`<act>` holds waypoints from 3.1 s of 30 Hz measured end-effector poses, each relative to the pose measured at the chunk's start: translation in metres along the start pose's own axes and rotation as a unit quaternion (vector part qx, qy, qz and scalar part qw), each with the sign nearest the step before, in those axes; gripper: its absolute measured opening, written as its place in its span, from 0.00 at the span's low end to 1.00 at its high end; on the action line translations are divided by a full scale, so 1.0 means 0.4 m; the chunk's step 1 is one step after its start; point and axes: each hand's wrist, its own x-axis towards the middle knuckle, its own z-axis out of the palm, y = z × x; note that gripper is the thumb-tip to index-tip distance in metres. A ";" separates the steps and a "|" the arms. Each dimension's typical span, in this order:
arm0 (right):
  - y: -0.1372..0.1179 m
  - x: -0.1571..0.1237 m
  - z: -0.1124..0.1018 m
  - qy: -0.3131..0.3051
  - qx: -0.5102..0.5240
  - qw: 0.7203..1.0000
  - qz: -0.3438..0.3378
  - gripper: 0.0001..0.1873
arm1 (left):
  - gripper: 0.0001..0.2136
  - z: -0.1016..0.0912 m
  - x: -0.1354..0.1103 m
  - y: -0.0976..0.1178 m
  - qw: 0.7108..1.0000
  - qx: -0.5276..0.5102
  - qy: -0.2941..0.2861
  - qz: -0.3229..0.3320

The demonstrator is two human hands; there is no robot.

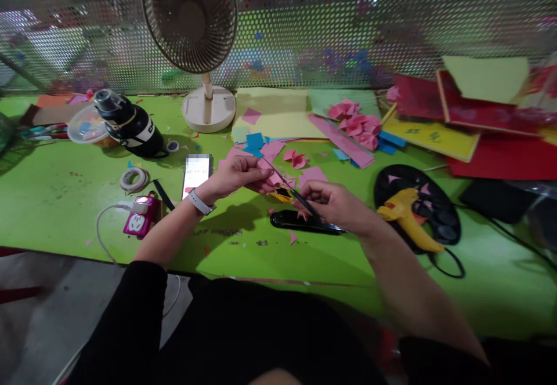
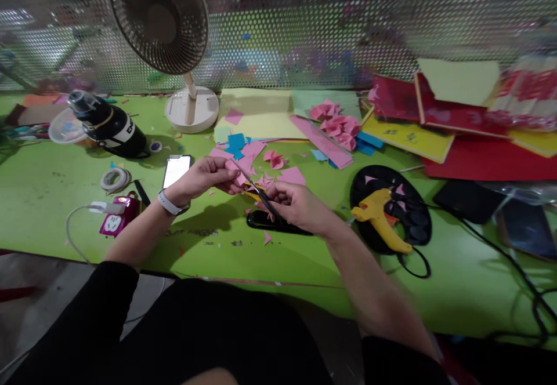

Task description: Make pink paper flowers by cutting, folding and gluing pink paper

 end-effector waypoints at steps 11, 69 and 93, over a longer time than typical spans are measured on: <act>-0.015 0.008 0.010 0.016 -0.001 0.999 0.046 0.27 | 0.27 0.047 0.026 -0.026 0.945 -0.322 0.046 -0.020; 0.051 0.023 -0.148 0.262 -0.266 0.927 -0.016 0.16 | 0.11 0.005 0.019 -0.023 0.990 0.002 0.108 0.085; -0.044 0.076 0.033 0.127 -0.067 0.963 -0.227 0.10 | 0.07 0.047 0.033 -0.067 0.967 0.045 0.149 0.201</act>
